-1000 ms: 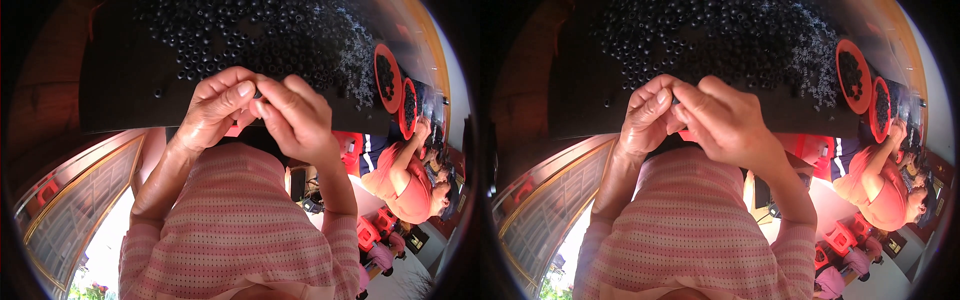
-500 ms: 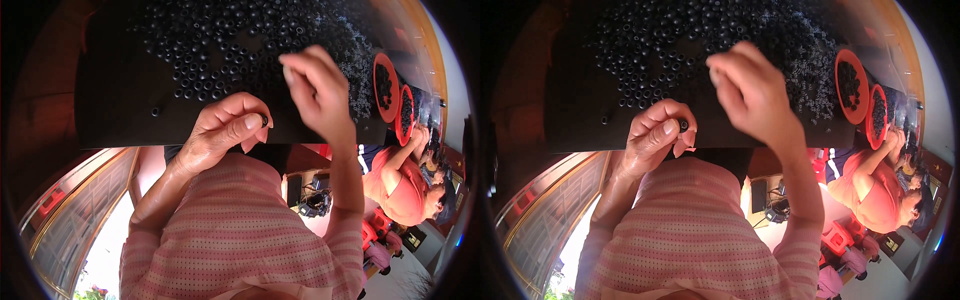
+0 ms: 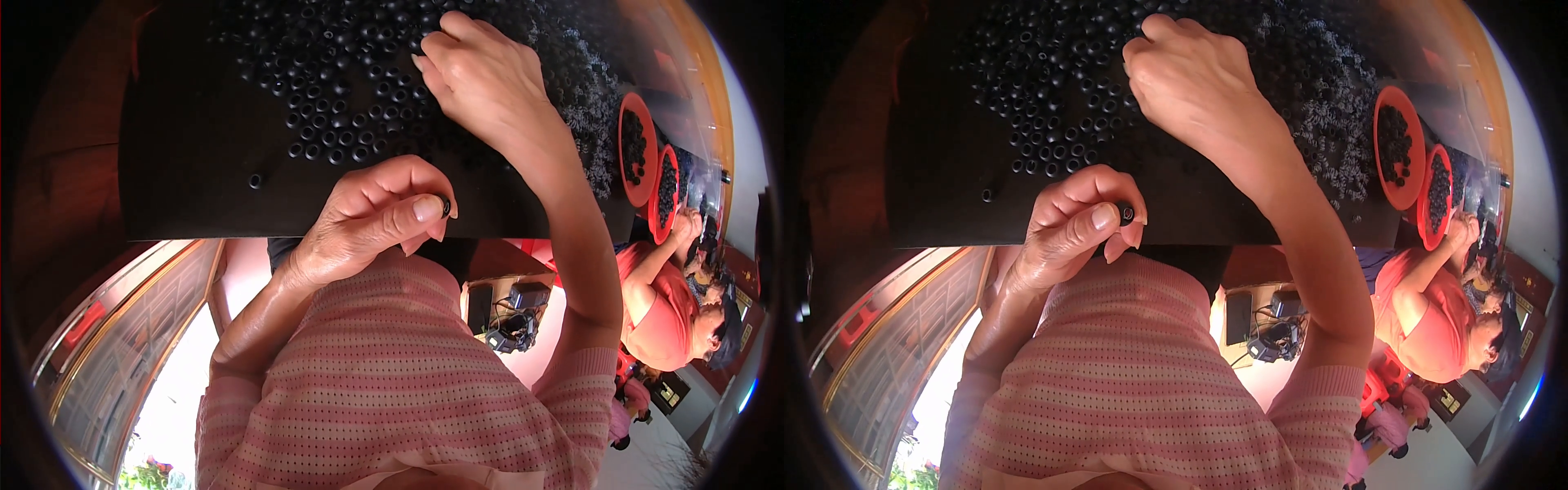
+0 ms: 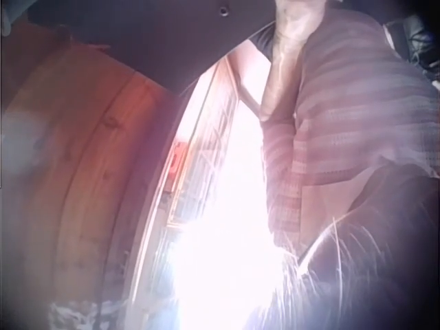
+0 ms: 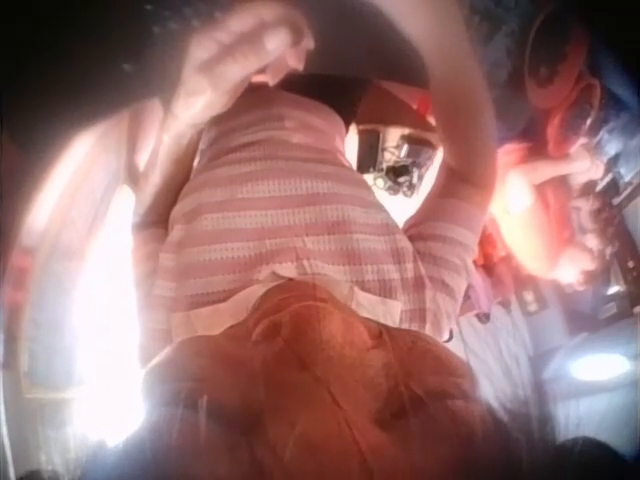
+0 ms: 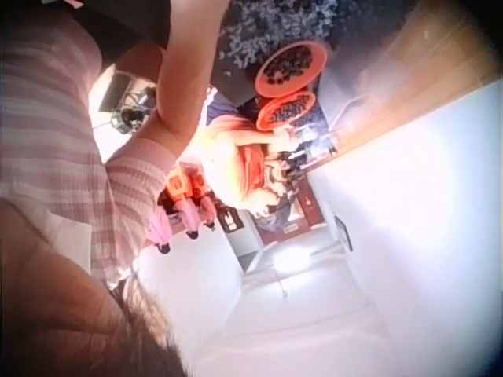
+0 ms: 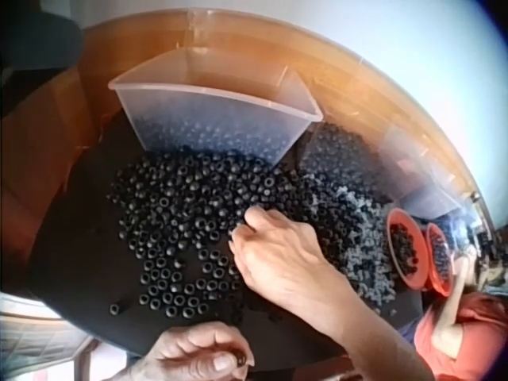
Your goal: The person assembles small components by inserting small pins into circular pieces by hand.
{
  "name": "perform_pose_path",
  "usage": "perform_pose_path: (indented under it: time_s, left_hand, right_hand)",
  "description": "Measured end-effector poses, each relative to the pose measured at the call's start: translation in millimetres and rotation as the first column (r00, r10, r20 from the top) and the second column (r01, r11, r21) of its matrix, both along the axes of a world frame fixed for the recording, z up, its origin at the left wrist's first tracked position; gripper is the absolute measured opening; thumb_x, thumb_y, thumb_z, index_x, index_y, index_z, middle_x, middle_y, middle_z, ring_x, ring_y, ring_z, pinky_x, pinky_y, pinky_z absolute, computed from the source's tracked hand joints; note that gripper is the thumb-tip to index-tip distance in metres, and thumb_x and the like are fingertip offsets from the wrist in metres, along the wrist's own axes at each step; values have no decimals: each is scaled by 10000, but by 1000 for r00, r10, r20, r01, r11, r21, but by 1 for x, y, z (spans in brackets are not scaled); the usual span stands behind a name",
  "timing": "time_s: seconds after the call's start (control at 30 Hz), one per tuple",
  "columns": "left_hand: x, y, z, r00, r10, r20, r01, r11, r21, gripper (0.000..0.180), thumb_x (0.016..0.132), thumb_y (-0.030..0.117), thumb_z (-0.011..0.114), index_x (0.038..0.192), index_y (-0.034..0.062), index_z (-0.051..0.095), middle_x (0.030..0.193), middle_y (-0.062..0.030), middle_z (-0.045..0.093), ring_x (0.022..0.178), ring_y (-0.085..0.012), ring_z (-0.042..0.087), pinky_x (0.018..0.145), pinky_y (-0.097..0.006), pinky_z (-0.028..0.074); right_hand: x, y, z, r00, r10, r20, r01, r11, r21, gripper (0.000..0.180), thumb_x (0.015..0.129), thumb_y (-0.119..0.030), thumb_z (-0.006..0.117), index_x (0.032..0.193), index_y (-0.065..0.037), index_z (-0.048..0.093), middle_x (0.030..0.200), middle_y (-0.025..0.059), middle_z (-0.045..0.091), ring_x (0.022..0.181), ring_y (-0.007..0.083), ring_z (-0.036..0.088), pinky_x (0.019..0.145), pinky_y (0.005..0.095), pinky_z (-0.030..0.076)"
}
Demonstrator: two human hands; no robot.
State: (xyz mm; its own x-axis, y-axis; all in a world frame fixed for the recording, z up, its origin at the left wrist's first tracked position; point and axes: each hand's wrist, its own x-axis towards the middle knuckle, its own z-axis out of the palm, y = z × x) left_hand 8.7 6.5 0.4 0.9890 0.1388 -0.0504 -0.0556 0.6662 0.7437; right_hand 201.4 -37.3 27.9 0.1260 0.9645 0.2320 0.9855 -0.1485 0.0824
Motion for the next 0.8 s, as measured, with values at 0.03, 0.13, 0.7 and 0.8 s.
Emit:
perform_pose_path:
  time_s: [0.03, 0.13, 0.7, 0.8]
  left_hand:
    - [0, 0, 0, 1000, -5, 6, 5, 1000, -1, 213, 946, 205, 563, 985, -2, 587, 757, -25, 579, 612, -60, 466, 562, -194, 395]
    - [1, -2, 0, 999, 29, 26, -31, 996, 85, 329, 943, 293, 546, 948, -35, 566, 748, -81, 576, 561, -80, 471, 528, -212, 390]
    - [1, -4, 0, 991, 136, -13, -137, 987, -84, 257, 934, 239, 557, 1008, -5, 584, 769, -64, 601, 582, -85, 474, 523, -212, 352]
    - [2, -2, -5, 991, 134, 13, -132, 986, -98, 277, 964, 249, 498, 1025, -11, 575, 764, -78, 585, 564, -84, 457, 491, -211, 337]
  right_hand:
    - [-1, 1, -1, 1000, -3, -6, 3, 1000, 21, 50, 713, -82, 637, 743, -46, 619, 768, 70, 593, 759, 234, 630, 594, 377, 520]
    - [-2, 5, 3, 998, 2, -65, 2, 998, 63, 53, 733, -83, 610, 751, -34, 601, 738, 98, 568, 704, 261, 612, 600, 384, 496]
    - [-42, -63, 22, 554, 166, -815, -19, 982, 187, 194, 790, 94, 589, 965, 18, 629, 783, 59, 591, 657, 97, 563, 574, 213, 424]
    - [-40, -68, 19, 549, 191, -814, 6, 973, 233, 174, 809, 82, 600, 967, 17, 630, 798, 47, 586, 680, 82, 560, 591, 201, 422]
